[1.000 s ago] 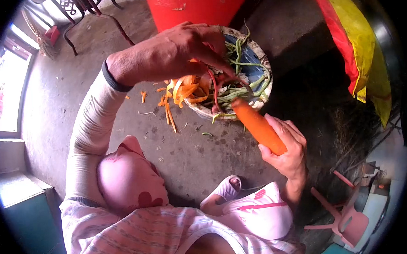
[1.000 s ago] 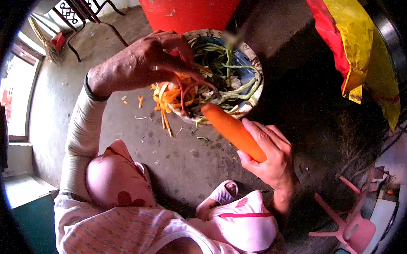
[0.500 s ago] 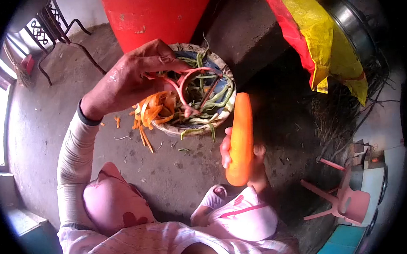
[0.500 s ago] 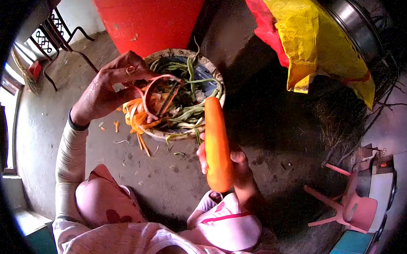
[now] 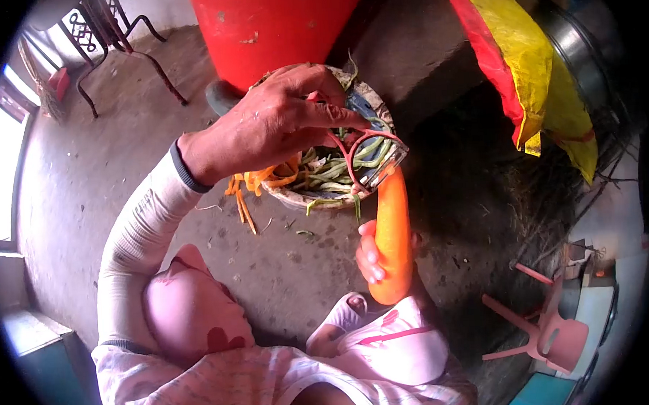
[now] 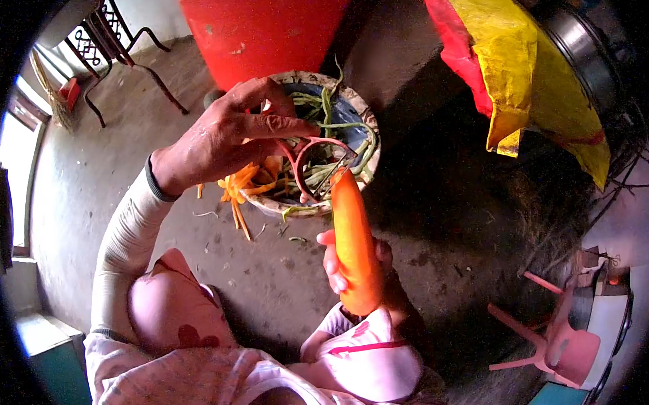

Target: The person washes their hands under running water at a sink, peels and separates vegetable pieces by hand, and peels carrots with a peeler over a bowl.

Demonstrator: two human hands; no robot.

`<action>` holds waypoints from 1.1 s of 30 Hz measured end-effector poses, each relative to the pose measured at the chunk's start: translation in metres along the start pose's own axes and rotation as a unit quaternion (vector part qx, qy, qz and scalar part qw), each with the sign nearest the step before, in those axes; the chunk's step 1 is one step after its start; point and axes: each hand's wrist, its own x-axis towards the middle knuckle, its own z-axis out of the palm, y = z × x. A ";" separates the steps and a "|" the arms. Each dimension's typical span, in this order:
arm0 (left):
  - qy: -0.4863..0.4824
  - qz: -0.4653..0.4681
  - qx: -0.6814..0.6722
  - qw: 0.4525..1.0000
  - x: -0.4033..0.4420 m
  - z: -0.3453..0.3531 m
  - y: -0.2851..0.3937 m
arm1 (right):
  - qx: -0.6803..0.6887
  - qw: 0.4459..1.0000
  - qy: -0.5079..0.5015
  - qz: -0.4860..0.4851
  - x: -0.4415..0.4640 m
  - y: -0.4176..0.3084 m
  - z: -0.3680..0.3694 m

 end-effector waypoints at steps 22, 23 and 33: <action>-0.125 -0.444 -0.541 0.703 -0.021 0.060 0.026 | -0.276 0.844 0.272 -0.371 0.071 -0.033 0.058; -0.112 -0.449 -0.547 0.698 -0.022 0.064 0.027 | -0.300 0.836 0.264 -0.375 0.071 -0.033 0.056; -0.028 -0.400 -0.595 0.697 -0.038 0.048 0.023 | -0.453 0.794 0.255 -0.315 0.063 -0.048 0.045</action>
